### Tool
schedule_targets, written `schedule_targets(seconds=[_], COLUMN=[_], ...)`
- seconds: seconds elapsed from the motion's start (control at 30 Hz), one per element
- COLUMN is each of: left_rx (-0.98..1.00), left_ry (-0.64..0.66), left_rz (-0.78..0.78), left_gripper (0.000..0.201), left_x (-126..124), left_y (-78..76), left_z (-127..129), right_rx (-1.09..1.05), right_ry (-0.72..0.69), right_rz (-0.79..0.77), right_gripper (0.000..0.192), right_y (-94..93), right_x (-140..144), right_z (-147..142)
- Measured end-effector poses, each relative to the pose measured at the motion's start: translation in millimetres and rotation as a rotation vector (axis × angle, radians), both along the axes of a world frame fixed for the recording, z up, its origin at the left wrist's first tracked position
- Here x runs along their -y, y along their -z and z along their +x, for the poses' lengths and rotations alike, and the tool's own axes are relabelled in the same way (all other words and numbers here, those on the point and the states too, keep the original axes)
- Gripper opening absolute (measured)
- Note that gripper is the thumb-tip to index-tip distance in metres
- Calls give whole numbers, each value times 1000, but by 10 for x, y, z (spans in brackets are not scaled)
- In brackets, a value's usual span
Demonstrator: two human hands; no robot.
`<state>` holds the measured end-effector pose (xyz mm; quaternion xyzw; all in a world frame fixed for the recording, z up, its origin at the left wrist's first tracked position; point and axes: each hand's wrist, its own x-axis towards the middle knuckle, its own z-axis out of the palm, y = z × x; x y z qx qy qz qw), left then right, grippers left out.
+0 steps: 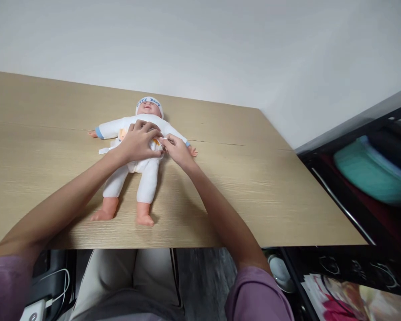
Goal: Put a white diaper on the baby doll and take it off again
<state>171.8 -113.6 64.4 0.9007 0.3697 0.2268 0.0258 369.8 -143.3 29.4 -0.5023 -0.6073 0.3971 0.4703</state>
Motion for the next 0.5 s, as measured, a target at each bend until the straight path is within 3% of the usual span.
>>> schedule_targets(seconds=[0.1,0.2,0.37,0.5], left_rx=[-14,-5,90,225], left_ry=[-21,-30,22,145], left_rz=[9,-25,-111,-149], left_gripper=[56,61,78,81], left_x=[-7,-23,-92,-144], left_y=[-6,-20,17,31], left_z=[4,-3,-46,-115], right_rx=[24,55,233,314], right_ry=[32,58,180,116], right_rz=[-3,44,360,539], right_gripper=[42,34,26,37], right_y=[26,72,126,192], right_x=[-171,-158,237,474], right_z=[-146,-189,-182,-187])
